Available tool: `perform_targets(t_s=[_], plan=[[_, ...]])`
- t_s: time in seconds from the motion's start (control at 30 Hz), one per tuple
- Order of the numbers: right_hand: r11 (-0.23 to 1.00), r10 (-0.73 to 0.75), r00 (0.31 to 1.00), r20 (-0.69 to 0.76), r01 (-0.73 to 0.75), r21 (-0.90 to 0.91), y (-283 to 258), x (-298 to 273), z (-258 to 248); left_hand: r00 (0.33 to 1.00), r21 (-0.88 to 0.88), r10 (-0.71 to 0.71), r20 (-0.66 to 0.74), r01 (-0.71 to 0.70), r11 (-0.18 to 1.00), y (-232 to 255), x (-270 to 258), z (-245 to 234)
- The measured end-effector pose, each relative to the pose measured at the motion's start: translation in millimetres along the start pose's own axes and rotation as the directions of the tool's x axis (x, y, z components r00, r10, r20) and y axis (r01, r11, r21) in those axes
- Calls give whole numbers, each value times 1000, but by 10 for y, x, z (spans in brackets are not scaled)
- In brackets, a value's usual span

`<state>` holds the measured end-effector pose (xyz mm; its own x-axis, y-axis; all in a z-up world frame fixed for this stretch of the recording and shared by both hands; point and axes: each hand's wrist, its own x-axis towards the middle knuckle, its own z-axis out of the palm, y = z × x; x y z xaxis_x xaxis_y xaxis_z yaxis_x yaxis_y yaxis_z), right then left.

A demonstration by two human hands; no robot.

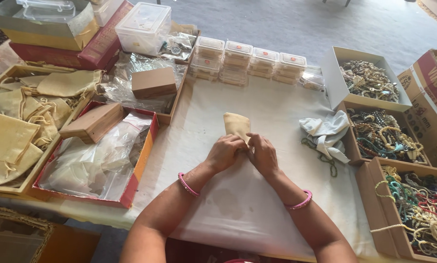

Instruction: The person picks up jewelry items from boxes, wipes them with a white cloth, and places them into small plastic containers or cloth pouches. They then seal the containers and arrange them on the table.

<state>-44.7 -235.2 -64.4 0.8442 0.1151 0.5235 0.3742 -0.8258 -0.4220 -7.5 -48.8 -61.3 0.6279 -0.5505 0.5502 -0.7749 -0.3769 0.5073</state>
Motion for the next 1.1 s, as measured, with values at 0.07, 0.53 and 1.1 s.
perform_targets(t_s=[0.07, 0.53, 1.1], plan=[[1000, -27, 1000, -9, 27, -13, -121, 17, -101, 995, 100, -75, -66, 82, 992, 57, 23, -23], [924, -207, 978, -13, 191, -332, -364, 376, 80, 949, 234, -297, -106, 314, 920, -306, -11, 218], [996, 41, 873, 486, -74, 48, 106, 497, -432, 886, 267, -372, 278, 300, 916, -500, 68, -596]])
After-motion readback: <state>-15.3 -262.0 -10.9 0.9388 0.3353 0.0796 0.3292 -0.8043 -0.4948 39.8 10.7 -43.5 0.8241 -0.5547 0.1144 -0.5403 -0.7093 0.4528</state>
